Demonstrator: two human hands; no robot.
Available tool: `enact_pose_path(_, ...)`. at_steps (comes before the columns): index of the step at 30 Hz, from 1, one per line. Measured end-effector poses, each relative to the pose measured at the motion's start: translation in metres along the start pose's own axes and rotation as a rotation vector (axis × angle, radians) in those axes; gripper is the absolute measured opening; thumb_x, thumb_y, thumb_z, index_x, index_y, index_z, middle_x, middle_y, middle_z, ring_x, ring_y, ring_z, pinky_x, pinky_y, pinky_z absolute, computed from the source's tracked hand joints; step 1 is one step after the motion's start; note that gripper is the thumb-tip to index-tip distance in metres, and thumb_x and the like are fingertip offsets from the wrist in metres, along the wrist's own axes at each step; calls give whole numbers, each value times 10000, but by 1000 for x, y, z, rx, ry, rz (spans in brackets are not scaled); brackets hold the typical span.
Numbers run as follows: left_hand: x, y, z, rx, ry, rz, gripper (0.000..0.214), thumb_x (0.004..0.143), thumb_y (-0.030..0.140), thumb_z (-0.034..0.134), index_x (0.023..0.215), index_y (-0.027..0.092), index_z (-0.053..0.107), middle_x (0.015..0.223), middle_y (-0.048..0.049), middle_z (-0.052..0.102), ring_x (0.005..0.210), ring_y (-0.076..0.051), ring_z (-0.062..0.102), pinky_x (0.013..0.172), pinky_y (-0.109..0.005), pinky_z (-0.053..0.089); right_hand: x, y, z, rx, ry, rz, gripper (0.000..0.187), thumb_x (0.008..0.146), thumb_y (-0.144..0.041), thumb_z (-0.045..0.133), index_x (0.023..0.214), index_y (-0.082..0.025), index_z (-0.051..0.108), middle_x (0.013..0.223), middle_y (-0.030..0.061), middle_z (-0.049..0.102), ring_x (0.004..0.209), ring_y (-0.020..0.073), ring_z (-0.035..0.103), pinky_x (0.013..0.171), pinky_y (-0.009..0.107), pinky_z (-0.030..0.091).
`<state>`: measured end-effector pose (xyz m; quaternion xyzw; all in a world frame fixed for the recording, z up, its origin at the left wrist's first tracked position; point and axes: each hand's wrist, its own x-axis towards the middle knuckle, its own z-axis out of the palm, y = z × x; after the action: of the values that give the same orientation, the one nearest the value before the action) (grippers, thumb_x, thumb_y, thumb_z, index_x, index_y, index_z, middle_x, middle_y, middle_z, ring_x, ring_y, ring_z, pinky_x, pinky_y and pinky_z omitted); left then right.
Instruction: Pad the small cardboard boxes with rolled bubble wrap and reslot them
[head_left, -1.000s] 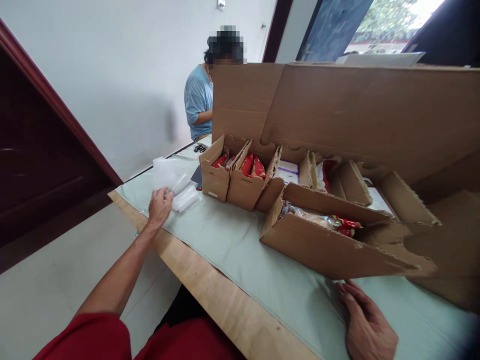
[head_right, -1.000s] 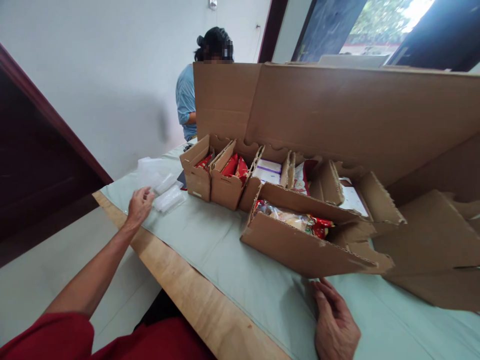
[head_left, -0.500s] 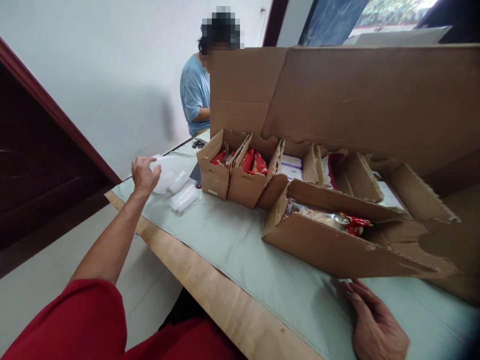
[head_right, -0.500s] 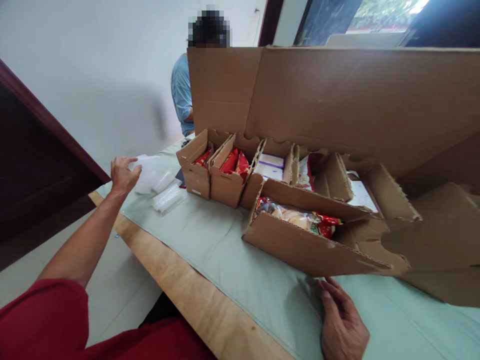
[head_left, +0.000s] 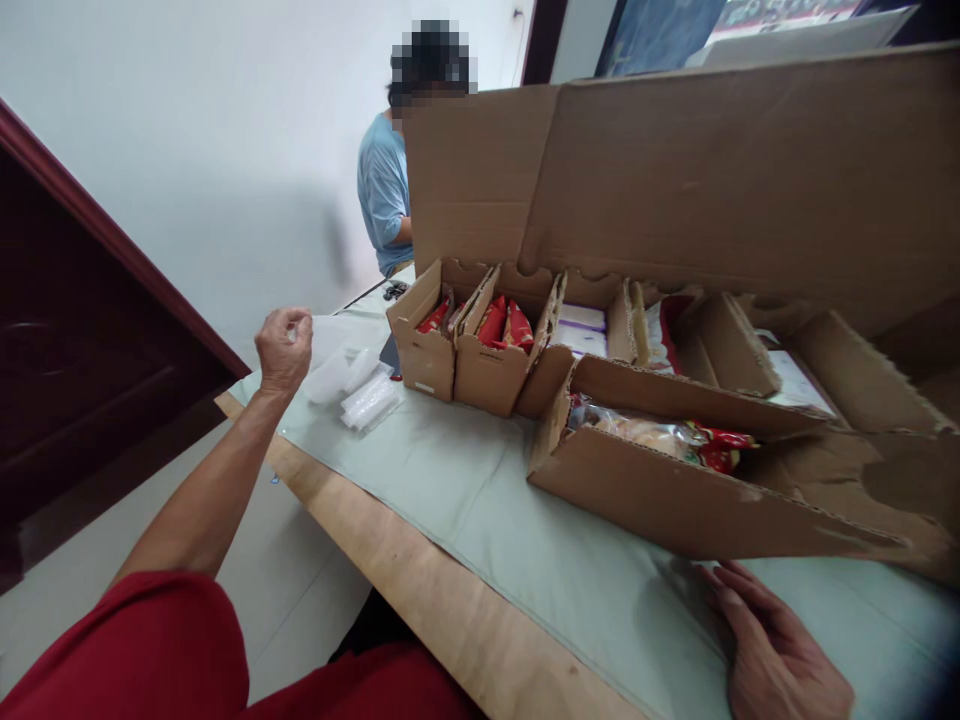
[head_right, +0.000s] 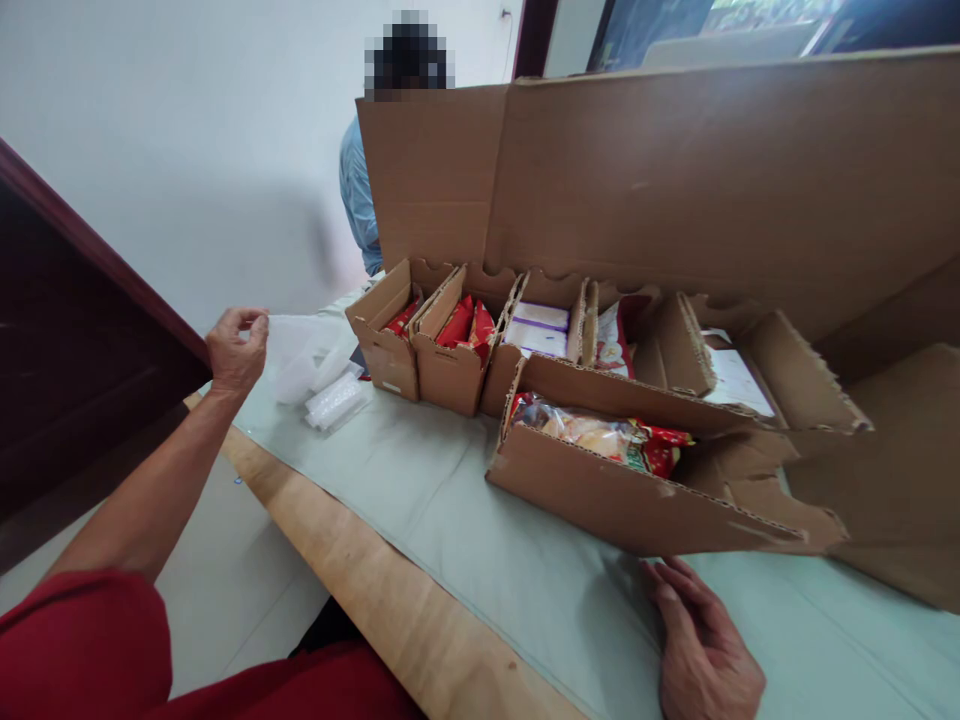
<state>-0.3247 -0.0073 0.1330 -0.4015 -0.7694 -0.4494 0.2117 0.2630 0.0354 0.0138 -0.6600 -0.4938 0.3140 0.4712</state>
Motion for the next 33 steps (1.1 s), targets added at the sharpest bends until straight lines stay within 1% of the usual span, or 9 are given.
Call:
enact_pose_path(5, -6, 32, -20, -385, 260, -57, 133, 873, 289, 610, 892, 164, 654, 839, -23, 682, 789, -155, 654, 801, -297, 523, 3, 5, 0, 13, -12, -8, 421, 697, -568, 698, 934, -223, 741, 1258, 80, 722, 1217, 364, 629, 1156, 530, 436)
enact_pose_path(8, -14, 51, -35, -497, 313, -100, 148, 864, 331, 606, 883, 184, 605, 768, 13, 620, 710, -130, 625, 723, -273, 526, 5, 10, 0, 57, -17, -21, 410, 694, -569, 705, 914, -224, 741, 1238, 69, 728, 1204, 350, 632, 1147, 516, 443)
enact_pose_path(12, -51, 86, -47, -870, 44, -305, 202, 809, 383, 665, 854, 217, 560, 789, 14, 617, 742, -138, 637, 718, -279, 544, -2, 5, -5, 149, 24, -3, 418, 729, -553, 717, 951, -200, 729, 1214, 98, 729, 1056, 328, 688, 1059, 562, 493)
enact_pose_path(16, -116, 127, -39, -1076, -324, -457, 257, 782, 427, 739, 834, 217, 601, 782, 14, 632, 697, -124, 622, 676, -255, 530, -31, -21, -20, 179, 91, -152, 369, 815, -524, 702, 985, -198, 736, 1139, 112, 746, 1115, 325, 678, 1079, 550, 466)
enact_pose_path(22, -211, 178, -15, -1265, -806, -665, 294, 750, 452, 796, 813, 215, 635, 713, 31, 607, 634, -109, 568, 632, -244, 489, -81, -77, -26, 222, -505, -397, 822, 753, -585, 786, 1478, -306, 518, 1537, 104, 531, 1364, 327, 537, 1038, 439, 508)
enact_pose_path(25, -242, 188, -7, -1285, -1005, -733, 294, 757, 449, 795, 804, 204, 639, 700, 27, 615, 625, -109, 562, 628, -249, 473, -94, -92, -18, 213, -661, -423, 592, 814, -522, 770, 1346, -291, 650, 1378, 76, 666, 1258, 279, 620, 1021, 381, 511)
enact_pose_path(27, -252, 188, -2, -1282, -1062, -776, 288, 755, 438, 793, 821, 198, 649, 738, 3, 668, 661, -125, 605, 649, -260, 485, -98, -93, -15, 220, -694, -369, 293, 896, -467, 697, 1072, -248, 778, 1073, 54, 772, 1034, 234, 708, 924, 338, 546)
enact_pose_path(31, -245, 173, -3, -1242, -984, -809, 332, 785, 464, 743, 953, 190, 659, 988, -90, 766, 939, -226, 709, 835, -357, 538, -96, -84, -20, 314, -509, -216, 245, 887, -445, 699, 831, -217, 770, 779, 24, 741, 746, 183, 683, 707, 295, 559)
enact_pose_path(33, -235, 169, -13, -1168, -893, -693, 337, 849, 478, 680, 1012, 183, 670, 1071, -109, 761, 1035, -251, 697, 908, -393, 527, -92, -80, -24, 298, -412, -192, 210, 851, -408, 740, 770, -214, 742, 726, 12, 713, 684, 162, 645, 655, 278, 533)
